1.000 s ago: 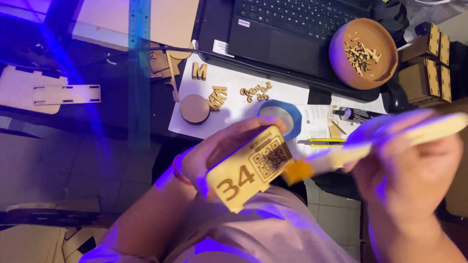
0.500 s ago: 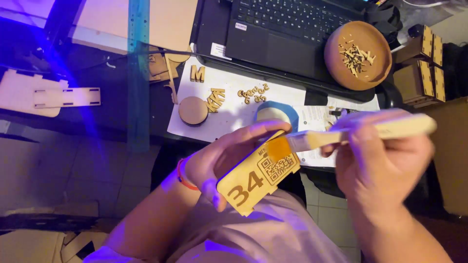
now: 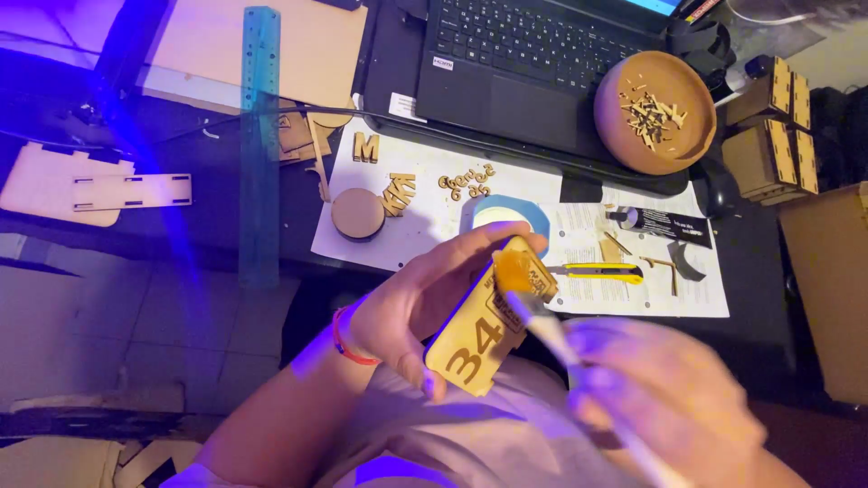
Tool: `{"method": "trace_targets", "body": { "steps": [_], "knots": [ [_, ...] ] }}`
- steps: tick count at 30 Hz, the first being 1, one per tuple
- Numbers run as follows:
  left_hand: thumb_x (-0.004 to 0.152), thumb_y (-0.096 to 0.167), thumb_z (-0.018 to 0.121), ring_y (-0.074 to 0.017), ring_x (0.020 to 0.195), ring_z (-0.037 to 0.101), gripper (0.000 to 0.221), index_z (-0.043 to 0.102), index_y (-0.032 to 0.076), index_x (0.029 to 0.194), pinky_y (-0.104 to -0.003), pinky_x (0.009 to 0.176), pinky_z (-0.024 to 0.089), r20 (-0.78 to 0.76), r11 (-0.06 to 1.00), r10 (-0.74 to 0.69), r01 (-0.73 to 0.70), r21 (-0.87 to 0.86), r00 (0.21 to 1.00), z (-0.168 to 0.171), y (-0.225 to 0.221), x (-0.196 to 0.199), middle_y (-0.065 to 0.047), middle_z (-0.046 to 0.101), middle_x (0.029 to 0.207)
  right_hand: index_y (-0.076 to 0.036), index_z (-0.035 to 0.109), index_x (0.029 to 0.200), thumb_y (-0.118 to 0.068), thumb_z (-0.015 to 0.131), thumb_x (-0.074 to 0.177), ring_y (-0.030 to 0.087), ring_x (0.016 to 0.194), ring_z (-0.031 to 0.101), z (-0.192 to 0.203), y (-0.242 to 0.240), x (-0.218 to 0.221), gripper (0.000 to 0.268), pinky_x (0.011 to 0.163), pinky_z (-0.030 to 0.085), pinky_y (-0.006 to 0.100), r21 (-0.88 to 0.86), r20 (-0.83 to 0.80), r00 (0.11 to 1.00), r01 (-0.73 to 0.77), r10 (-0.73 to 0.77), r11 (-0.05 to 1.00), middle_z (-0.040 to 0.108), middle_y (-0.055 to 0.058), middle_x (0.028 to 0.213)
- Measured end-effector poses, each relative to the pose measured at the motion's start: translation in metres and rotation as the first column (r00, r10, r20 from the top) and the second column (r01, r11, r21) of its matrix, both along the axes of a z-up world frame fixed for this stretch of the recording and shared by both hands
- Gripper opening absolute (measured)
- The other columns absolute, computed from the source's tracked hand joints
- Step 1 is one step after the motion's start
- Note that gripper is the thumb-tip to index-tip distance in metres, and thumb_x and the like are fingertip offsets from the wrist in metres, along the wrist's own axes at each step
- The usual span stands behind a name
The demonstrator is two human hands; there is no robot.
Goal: Applying glue to the back of laser-cut wooden pieces using a paintbrush in a workshop setting.
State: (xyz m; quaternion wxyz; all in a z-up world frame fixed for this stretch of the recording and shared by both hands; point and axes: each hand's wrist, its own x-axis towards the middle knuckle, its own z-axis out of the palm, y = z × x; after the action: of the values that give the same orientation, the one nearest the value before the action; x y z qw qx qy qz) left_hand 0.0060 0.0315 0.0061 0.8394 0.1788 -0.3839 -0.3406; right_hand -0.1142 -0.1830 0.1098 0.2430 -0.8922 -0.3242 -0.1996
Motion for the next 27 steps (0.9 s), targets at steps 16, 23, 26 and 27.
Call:
{"method": "trace_targets", "body": {
  "steps": [16, 23, 26, 27],
  "knots": [
    [0.071, 0.038, 0.087, -0.0236, 0.146, 0.039, 0.12, 0.015, 0.001, 0.16, -0.039, 0.129, 0.029, 0.237, 0.987, 0.129, -0.149, 0.068, 0.963, -0.003, -0.001, -0.003, -0.017, 0.03, 0.163, -0.007, 0.061, 0.097, -0.021, 0.063, 0.084, 0.025, 0.094, 0.081, 0.011, 0.019, -0.023, 0.02, 0.086, 0.069, 0.032, 0.144, -0.044, 0.982, 0.186, -0.181, 0.972, 0.073, 0.01, 0.096],
    [0.068, 0.036, 0.087, -0.0228, 0.153, 0.029, 0.122, 0.013, 0.003, 0.159, -0.038, 0.133, 0.02, 0.249, 0.985, 0.128, -0.152, 0.082, 0.96, -0.002, -0.006, -0.006, -0.019, 0.021, 0.167, -0.001, 0.061, 0.102, -0.013, 0.071, 0.081, 0.034, 0.102, 0.075, 0.006, -0.011, -0.01, 0.026, 0.094, 0.062, 0.04, 0.007, 0.018, 0.999, 0.036, -0.036, 0.999, 0.07, 0.023, 0.108],
    [0.068, 0.039, 0.088, -0.0192, 0.142, 0.039, 0.123, 0.017, -0.001, 0.16, -0.038, 0.128, 0.027, 0.227, 0.987, 0.117, -0.139, 0.084, 0.967, -0.001, -0.008, -0.005, -0.012, 0.03, 0.162, -0.008, 0.06, 0.109, -0.02, 0.068, 0.087, 0.024, 0.094, 0.081, 0.001, 0.017, -0.012, 0.026, 0.081, 0.069, 0.03, 0.106, 0.068, 0.996, 0.046, -0.053, 0.993, 0.075, 0.01, 0.1],
    [0.068, 0.039, 0.088, -0.0192, 0.142, 0.039, 0.123, 0.017, -0.001, 0.16, -0.038, 0.128, 0.027, 0.229, 0.986, 0.118, -0.14, 0.086, 0.966, -0.002, -0.007, -0.005, -0.012, 0.03, 0.162, -0.008, 0.06, 0.109, -0.02, 0.068, 0.087, 0.024, 0.094, 0.081, 0.006, 0.009, -0.02, 0.026, 0.081, 0.069, 0.03, 0.108, 0.069, 0.996, 0.045, -0.053, 0.993, 0.075, 0.01, 0.1]
  ]
}}
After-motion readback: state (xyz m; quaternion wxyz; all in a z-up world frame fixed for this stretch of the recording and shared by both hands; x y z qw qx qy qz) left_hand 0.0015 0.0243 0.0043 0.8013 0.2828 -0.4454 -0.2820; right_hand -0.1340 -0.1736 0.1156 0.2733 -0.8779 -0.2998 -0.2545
